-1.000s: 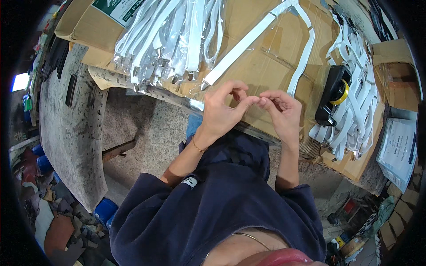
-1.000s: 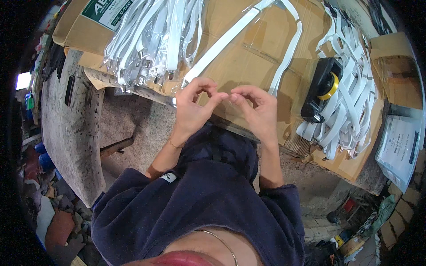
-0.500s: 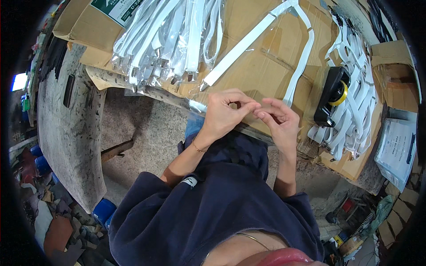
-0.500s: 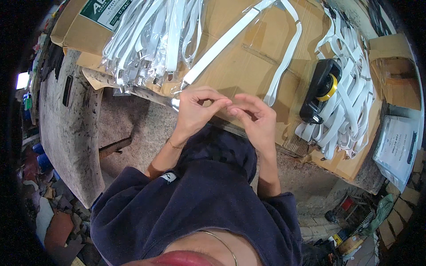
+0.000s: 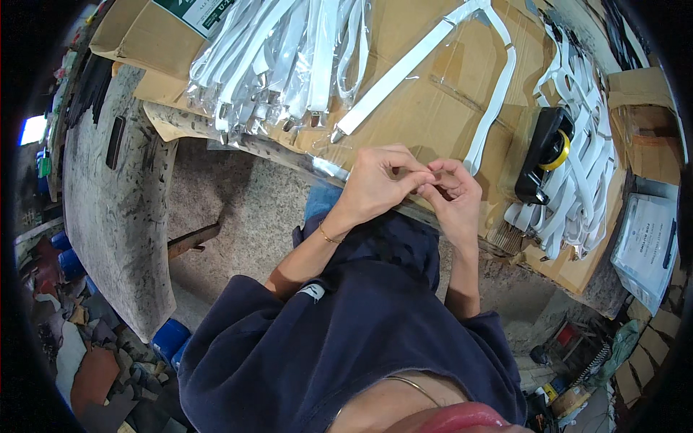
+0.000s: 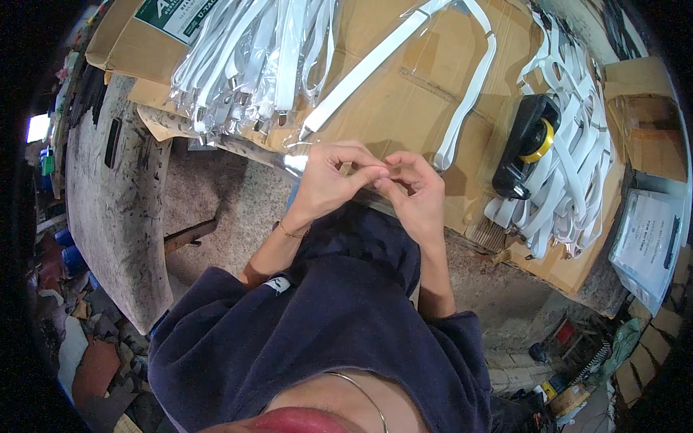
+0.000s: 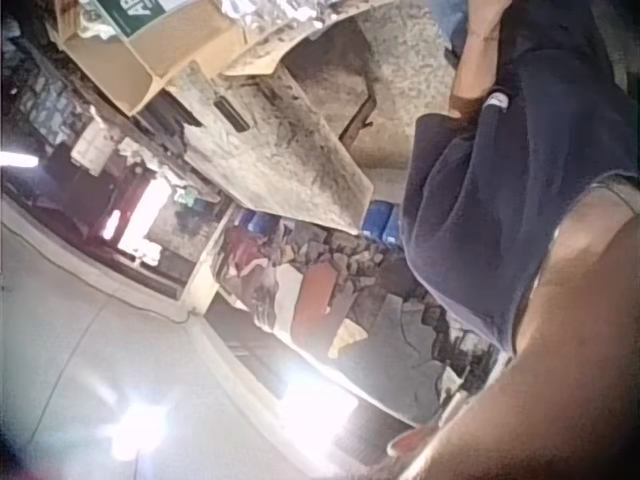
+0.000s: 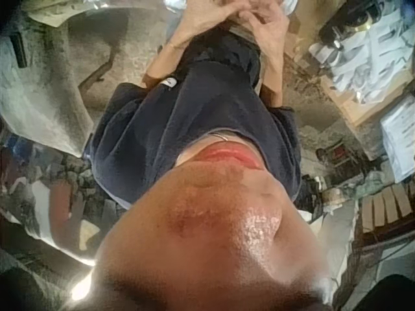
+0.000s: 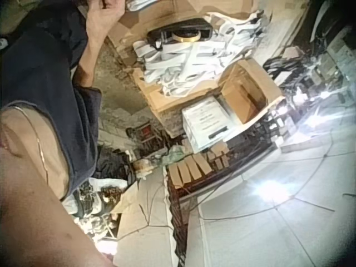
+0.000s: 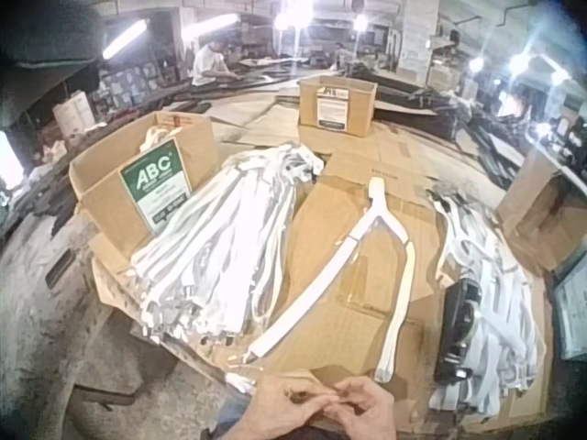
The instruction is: Assembling white elastic straps with metal clips and sliding them into plastic packaging.
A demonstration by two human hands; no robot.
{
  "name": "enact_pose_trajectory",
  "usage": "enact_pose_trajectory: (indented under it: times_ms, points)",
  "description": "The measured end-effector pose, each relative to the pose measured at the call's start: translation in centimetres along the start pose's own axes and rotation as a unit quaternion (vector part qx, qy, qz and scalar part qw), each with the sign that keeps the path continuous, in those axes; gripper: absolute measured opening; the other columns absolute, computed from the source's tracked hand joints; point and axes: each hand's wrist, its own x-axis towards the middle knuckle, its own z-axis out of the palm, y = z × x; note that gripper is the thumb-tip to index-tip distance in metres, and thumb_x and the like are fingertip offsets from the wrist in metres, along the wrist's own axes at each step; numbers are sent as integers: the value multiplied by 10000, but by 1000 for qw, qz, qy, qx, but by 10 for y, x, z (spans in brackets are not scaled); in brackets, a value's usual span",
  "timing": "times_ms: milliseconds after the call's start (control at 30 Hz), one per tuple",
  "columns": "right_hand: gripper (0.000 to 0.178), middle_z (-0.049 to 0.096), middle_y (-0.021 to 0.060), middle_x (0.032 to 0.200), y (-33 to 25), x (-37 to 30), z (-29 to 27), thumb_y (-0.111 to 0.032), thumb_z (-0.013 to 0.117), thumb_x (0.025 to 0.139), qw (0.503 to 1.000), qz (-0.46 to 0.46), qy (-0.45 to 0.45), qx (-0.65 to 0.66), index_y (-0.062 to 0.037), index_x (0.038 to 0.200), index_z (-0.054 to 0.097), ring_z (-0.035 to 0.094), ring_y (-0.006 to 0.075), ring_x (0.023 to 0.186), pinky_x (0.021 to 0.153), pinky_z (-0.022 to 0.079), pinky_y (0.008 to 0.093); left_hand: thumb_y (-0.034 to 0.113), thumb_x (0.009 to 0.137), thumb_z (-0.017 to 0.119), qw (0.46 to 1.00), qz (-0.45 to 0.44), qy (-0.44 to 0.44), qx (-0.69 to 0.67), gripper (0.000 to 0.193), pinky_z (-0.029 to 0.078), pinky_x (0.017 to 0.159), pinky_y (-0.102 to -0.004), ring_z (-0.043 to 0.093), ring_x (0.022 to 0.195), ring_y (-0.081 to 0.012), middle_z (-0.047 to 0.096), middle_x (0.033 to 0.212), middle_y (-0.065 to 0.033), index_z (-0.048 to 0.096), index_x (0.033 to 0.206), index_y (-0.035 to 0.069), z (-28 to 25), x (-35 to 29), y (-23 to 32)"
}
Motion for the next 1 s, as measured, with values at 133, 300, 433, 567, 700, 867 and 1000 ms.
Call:
enact_pose_trajectory:
  times_ms: [133,300,433,567,700,867,1000]
  points:
    - [233,683,70,887,0,-2,2,53,703,791,998,-23,-31,-45,36,1001,604,647,114,829,767,514,241,90,661,844,995,-85,46,-32,250,408,603,-220,549,683,-76,593,664,-32,610,629,9,0,-3,-9]
    - [179,687,64,880,-5,-7,2,33,711,796,998,-29,49,15,33,955,630,652,120,847,765,511,235,153,674,862,984,29,78,-157,263,425,642,-219,557,746,-66,629,777,-29,646,726,11,6,-5,-7]
    - [148,692,70,878,0,-4,2,26,692,819,994,-62,94,-7,28,955,633,655,122,839,749,510,231,76,791,752,988,-19,20,-150,156,446,681,-217,578,786,-78,663,877,-38,696,897,-23,-4,-4,-13]
    - [144,691,69,875,-4,-3,7,19,689,823,995,-53,72,34,31,955,632,648,116,809,740,510,232,16,832,692,987,-38,53,-149,87,458,683,-210,586,761,-75,678,840,-39,713,905,-25,-4,-5,-16]
    - [182,682,56,862,3,-6,-4,9,691,820,1000,-19,2,-12,43,988,629,637,120,793,763,504,237,25,811,716,988,-22,74,-136,55,459,647,-206,580,707,-64,673,764,-36,719,848,-16,-2,-5,-8]
    - [214,666,47,888,-12,-2,0,8,683,823,999,-27,2,-19,42,1027,629,622,113,841,774,496,234,-5,789,724,998,-52,23,-39,36,482,642,-210,600,699,-77,671,757,-52,693,779,-21,-9,-4,-16]
    - [214,658,44,909,-22,6,-2,10,687,821,1000,-6,-17,2,35,1026,632,611,102,856,772,491,230,63,819,725,994,-18,53,-88,92,471,604,-216,555,642,-59,633,700,-17,690,779,-11,1,-5,-11]
